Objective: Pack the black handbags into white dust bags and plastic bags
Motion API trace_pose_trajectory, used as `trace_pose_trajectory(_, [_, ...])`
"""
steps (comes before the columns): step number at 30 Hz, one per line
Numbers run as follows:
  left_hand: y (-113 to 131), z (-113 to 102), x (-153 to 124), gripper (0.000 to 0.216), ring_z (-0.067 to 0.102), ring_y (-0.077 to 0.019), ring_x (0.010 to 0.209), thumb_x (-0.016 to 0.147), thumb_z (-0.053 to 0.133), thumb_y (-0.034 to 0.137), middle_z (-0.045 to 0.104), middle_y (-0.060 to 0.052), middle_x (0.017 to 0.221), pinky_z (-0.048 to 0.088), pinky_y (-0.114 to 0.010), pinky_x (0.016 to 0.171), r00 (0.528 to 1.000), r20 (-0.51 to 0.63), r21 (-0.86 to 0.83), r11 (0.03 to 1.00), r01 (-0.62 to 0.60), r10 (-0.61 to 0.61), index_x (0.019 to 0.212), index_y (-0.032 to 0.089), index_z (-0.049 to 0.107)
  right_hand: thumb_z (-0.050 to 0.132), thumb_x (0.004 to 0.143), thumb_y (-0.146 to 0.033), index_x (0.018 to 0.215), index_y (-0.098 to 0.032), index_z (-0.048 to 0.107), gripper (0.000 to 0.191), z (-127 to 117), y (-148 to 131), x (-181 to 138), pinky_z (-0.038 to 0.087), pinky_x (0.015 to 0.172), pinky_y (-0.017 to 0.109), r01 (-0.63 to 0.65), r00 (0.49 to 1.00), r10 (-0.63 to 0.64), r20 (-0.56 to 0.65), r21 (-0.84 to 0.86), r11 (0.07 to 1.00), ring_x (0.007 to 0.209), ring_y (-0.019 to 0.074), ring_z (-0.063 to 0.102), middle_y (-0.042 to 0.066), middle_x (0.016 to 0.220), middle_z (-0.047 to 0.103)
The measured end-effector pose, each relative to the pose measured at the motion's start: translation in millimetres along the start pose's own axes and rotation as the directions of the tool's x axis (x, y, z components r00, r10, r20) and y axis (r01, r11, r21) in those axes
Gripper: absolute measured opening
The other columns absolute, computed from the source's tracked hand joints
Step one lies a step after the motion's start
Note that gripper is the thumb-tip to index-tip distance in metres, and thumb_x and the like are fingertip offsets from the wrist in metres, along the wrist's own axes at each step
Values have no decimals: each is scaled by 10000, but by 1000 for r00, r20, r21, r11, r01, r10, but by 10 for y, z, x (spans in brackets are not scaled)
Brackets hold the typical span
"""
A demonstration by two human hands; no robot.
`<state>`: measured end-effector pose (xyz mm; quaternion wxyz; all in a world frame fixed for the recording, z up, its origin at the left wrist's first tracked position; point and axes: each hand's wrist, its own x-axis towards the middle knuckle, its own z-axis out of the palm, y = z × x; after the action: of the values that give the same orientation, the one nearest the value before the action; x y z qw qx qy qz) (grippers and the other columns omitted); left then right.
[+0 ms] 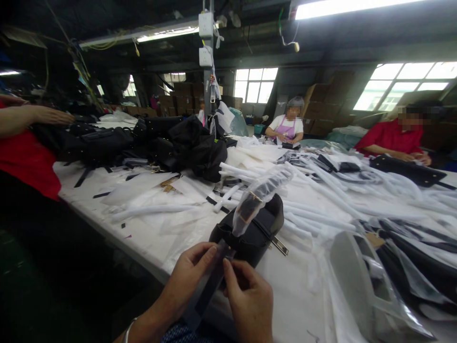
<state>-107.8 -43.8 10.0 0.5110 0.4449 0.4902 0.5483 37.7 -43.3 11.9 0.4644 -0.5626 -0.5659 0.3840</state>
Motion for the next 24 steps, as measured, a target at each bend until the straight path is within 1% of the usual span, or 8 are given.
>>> trace_pose_trajectory(3, [-103,-29,-83,368,669,-218,884,899,625,501,737,-71,952,507,-276,758,999,3,-50,997,53,-53,1016,161,702,694,774,-561,760,-203,762,365,20,-1,-16,494,467,216,-7,1000,6,-12,-14,1000,455,164,614,7,526,661])
trace_pose_trajectory(8, [-200,-14,-133,343,678,-217,850,841,706,473,743,-72,903,507,-275,750,998,-12,-58,996,61,-62,955,150,711,681,776,-593,758,-202,757,399,13,-15,-11,475,469,213,-19,1000,19,7,-16,1000,453,151,590,-6,512,633])
trace_pose_trajectory(12, [-234,47,-127,355,688,-223,851,811,735,471,752,-79,916,524,-285,755,996,-45,-132,989,68,-74,966,152,721,665,786,-597,704,-203,744,410,25,-90,-7,462,481,212,-42,998,40,-51,-26,999,459,144,566,-16,489,598])
trace_pose_trajectory(16, [-289,92,-108,340,691,-220,855,803,744,458,750,-78,916,536,-285,768,994,-99,-181,983,32,-51,955,154,722,680,776,-562,684,-210,741,369,57,-148,-24,462,492,211,-27,995,24,-96,-27,999,465,142,551,-21,496,595])
trace_pose_trajectory(18, [-310,101,-96,318,692,-216,845,800,749,441,745,-74,901,541,-278,757,993,-117,-163,986,-14,-6,940,156,724,685,772,-555,669,-210,736,364,69,-155,-29,454,486,210,-19,994,16,-104,-32,999,462,139,545,-22,490,590])
trace_pose_trajectory(20, [-313,104,-88,271,689,-213,841,803,750,410,733,-67,890,545,-275,757,985,-151,-95,991,-98,83,915,164,731,684,775,-556,641,-207,723,376,76,-149,-26,445,480,212,-19,994,15,-105,-37,999,458,137,541,-21,490,590])
trace_pose_trajectory(22, [-300,103,-90,201,680,-204,828,826,732,367,720,-58,881,544,-267,744,963,-183,23,981,-195,196,902,182,743,684,778,-557,616,-204,704,390,81,-133,-14,439,485,214,-26,995,22,-102,-35,999,461,134,540,-22,491,584])
trace_pose_trajectory(24, [-282,96,-101,133,666,-185,779,857,705,318,710,-54,869,537,-250,697,934,-180,159,946,-282,308,892,202,759,694,776,-559,599,-200,681,400,84,-106,4,430,494,211,-45,995,44,-88,-14,999,471,129,537,-27,488,568])
